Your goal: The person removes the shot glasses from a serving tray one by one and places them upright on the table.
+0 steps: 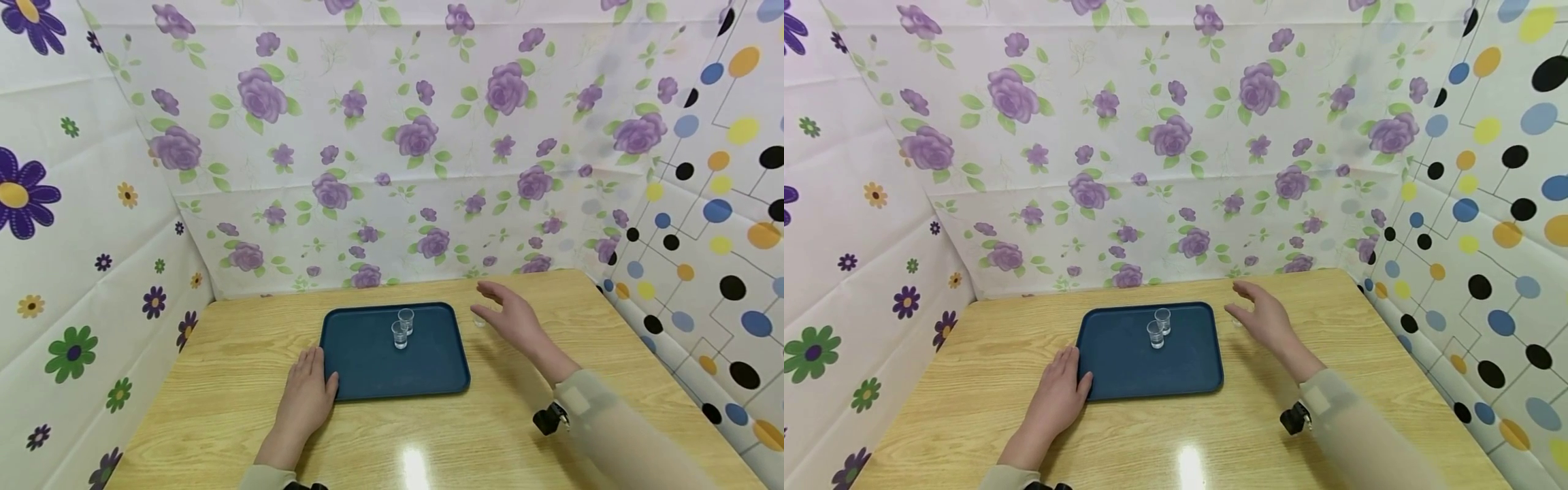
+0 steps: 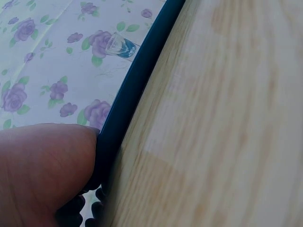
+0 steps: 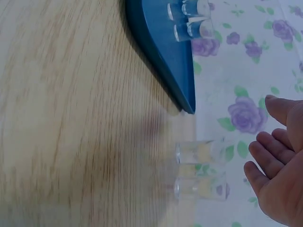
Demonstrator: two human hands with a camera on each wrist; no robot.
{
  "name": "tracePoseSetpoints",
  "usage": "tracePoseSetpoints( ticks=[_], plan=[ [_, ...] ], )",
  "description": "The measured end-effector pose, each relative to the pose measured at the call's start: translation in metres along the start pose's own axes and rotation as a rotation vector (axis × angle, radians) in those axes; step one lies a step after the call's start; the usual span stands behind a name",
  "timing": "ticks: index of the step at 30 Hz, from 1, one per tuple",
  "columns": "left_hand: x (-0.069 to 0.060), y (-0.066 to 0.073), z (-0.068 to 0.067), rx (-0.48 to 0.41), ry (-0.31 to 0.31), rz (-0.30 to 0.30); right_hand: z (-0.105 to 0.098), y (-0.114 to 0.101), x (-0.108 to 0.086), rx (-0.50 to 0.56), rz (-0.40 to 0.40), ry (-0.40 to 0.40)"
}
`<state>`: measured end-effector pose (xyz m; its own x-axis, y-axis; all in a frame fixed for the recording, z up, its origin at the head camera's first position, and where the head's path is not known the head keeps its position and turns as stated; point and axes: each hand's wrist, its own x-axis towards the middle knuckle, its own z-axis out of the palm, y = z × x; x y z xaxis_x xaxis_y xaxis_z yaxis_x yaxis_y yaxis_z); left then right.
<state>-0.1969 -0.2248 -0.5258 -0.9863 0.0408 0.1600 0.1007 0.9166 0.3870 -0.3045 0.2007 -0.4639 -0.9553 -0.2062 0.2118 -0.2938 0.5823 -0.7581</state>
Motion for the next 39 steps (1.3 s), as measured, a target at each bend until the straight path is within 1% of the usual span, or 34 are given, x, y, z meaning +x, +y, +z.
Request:
tracePoseSetpoints(
  ticks=[11,19,26,33,39],
  plan=[
    [-0.001,-0.001,0.0,0.001,-0.001,-0.001,0.032,-0.018,0.005,0.008,-0.046,-0.097],
    [-0.001,-0.001,0.001,0.001,-0.002,-0.002,0.052,-0.026,0.01,0.03,-0.043,-0.135],
    [-0.001,-0.001,0.0,0.006,-0.001,0.0,0.068,-0.034,0.016,0.092,-0.027,-0.15],
    [0.0,-0.001,0.0,0.0,-0.004,-0.001,0.08,-0.037,0.02,0.092,-0.009,-0.167],
    [-0.001,-0.001,0.001,0.005,-0.004,0.0,0.088,-0.034,0.024,0.081,0.012,-0.156]
  ],
)
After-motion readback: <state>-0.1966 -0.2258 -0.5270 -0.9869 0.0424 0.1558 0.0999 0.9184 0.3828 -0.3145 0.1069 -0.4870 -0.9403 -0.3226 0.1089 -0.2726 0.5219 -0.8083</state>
